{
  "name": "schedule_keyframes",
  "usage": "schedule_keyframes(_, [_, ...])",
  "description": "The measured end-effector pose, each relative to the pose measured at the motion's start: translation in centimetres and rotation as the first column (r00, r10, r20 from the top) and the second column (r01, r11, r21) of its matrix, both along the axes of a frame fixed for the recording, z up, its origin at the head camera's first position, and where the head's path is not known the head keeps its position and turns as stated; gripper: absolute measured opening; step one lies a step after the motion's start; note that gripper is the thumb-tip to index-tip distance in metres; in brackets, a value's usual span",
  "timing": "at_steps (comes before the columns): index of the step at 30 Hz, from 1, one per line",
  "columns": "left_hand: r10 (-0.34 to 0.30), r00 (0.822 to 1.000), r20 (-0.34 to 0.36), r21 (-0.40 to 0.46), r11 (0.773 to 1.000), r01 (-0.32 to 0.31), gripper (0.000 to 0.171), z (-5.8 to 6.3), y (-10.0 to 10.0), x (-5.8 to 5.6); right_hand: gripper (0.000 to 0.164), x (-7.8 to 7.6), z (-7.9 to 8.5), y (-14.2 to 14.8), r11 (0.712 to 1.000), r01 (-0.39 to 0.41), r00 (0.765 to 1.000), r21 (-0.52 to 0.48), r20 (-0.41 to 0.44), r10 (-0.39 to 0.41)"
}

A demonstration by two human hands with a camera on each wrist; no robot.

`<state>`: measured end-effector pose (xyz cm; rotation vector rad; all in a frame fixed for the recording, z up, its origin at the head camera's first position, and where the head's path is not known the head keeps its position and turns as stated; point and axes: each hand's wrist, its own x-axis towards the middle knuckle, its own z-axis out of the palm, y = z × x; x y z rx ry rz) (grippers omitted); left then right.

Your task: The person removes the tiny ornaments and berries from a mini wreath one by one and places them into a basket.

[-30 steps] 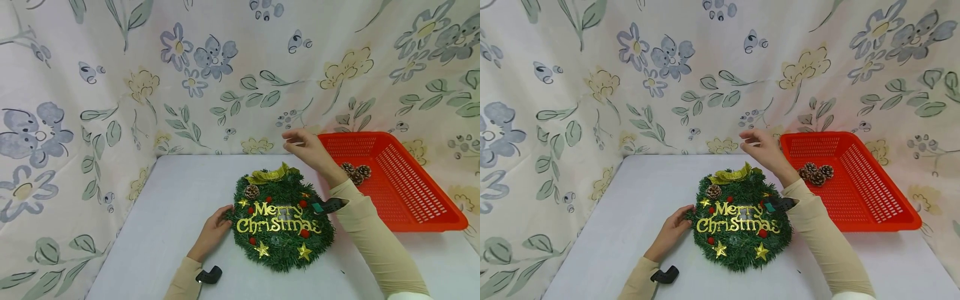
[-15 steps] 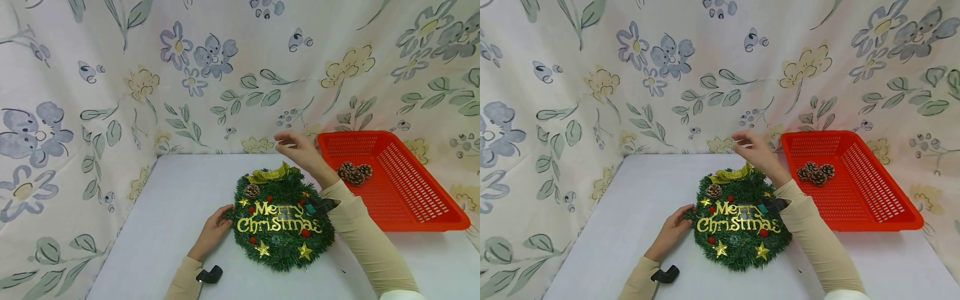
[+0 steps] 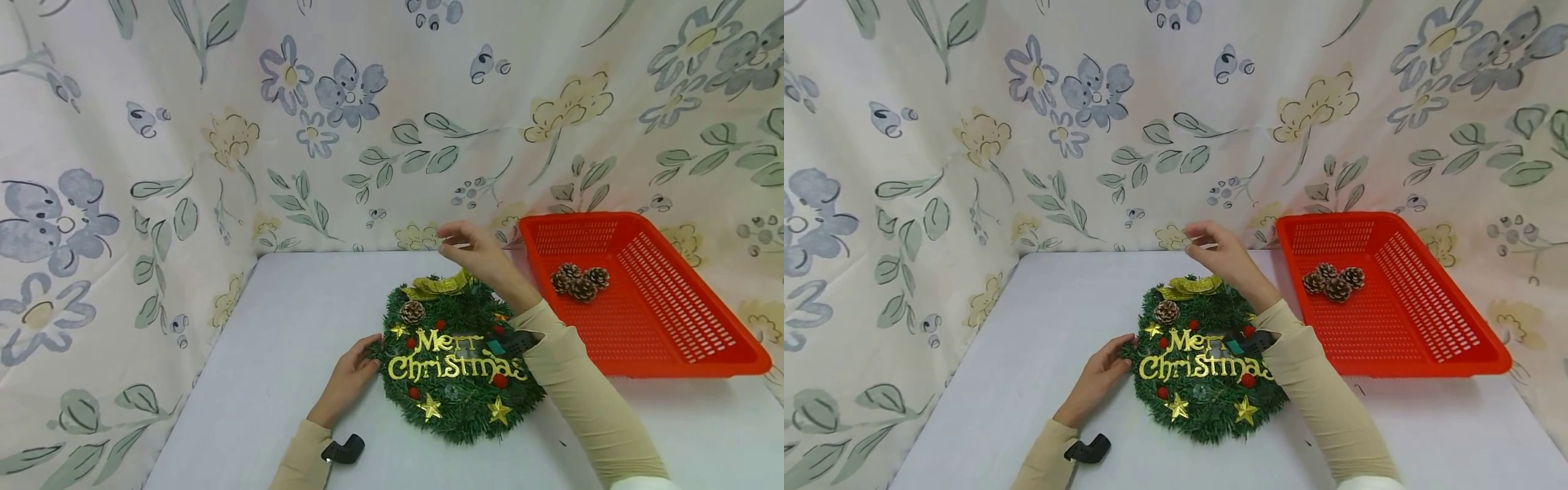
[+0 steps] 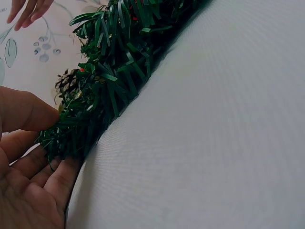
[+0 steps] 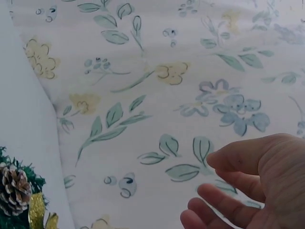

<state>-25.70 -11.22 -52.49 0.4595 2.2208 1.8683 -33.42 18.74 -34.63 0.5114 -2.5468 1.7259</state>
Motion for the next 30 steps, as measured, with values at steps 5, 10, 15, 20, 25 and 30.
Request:
schedule_keyframes(5, [-0.007, 1.0, 0.0, 0.001, 1.0, 0.007, 0.053, 0.1, 0.0, 0.1, 0.034, 0.0, -0.6, -0.8, 1.0, -0.013, 1.0, -0.017, -0.003, 0.013])
schedule_keyframes(10, [-0.021, 1.0, -0.009, 0.011, 1.0, 0.021, 0.053, 0.3, 0.1, 0.1, 0.036, 0.0, -1.1, -1.4, 1.0, -0.01, 1.0, -0.009, 0.009, 0.01])
schedule_keyframes(15, [-0.036, 0.999, -0.001, 0.014, 0.999, 0.036, 0.053, 0.3, 0.1, 0.0, 0.034, 0.1, -1.7, -1.9, 0.999, -0.025, 0.999, -0.026, 0.026, 0.026])
schedule_keyframes(20, [-0.042, 0.999, -0.009, 0.01, 0.999, 0.042, 0.052, 0.1, 0.0, -0.2, 0.034, 0.0, -2.4, -2.4, 0.999, -0.032, 0.999, -0.021, 0.038, 0.033])
schedule_keyframes(25, [-0.039, 0.999, -0.007, 0.006, 0.999, 0.039, 0.052, 0.2, 0.0, -0.2, 0.036, -0.1, -3.2, -2.8, 0.999, -0.044, 0.998, -0.017, 0.051, 0.045])
schedule_keyframes(30, [-0.035, 0.999, 0.0, 0.006, 0.999, 0.035, 0.052, 0.3, -0.1, -0.1, 0.036, -0.2, -4.0, -3.2, 0.998, -0.058, 0.997, 0.001, 0.054, 0.057])
